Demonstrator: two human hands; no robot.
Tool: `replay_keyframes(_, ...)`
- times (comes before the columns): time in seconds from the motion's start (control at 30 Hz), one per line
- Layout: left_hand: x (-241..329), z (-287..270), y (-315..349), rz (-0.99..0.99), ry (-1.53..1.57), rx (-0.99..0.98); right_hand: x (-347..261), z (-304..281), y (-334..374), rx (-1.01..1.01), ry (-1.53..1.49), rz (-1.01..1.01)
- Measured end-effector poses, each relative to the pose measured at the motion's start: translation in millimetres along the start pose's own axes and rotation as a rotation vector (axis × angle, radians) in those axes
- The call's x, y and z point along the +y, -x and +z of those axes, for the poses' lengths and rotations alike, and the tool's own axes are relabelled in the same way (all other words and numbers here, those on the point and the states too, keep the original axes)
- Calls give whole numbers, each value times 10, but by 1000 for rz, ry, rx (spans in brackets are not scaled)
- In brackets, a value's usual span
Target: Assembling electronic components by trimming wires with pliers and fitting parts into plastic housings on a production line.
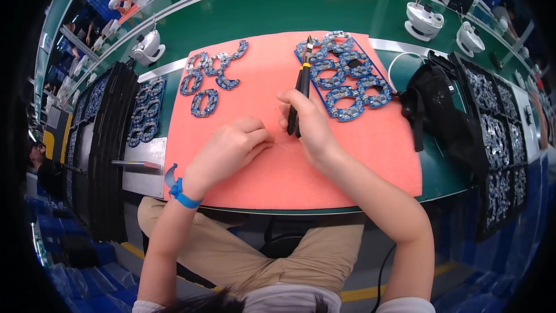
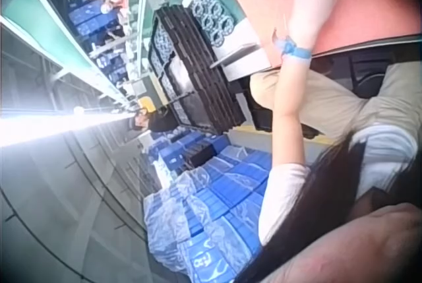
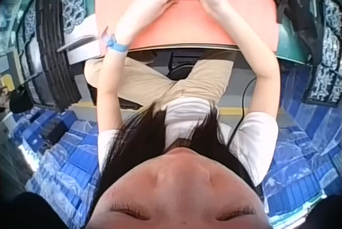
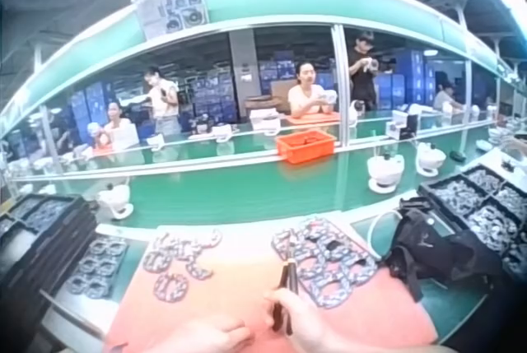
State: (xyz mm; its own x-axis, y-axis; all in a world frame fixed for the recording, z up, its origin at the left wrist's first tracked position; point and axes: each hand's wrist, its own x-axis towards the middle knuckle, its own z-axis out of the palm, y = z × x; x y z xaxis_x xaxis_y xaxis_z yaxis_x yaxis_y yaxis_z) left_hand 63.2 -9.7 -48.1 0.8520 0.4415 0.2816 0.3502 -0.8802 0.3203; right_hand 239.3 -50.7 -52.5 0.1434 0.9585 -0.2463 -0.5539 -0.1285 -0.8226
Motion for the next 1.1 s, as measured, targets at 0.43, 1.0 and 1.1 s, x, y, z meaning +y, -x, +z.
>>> replay_keyframes(0.43,640,-112,720,-223,908,-379,-8,25,48,-52,2,31)
replay_keyframes(1.0,727,-264,960,-388,851,-206,32,-19,24,-26,72,14)
replay_keyframes(1.1,422,-443,865,-675,536,139,44,-37,0,-36,85,4)
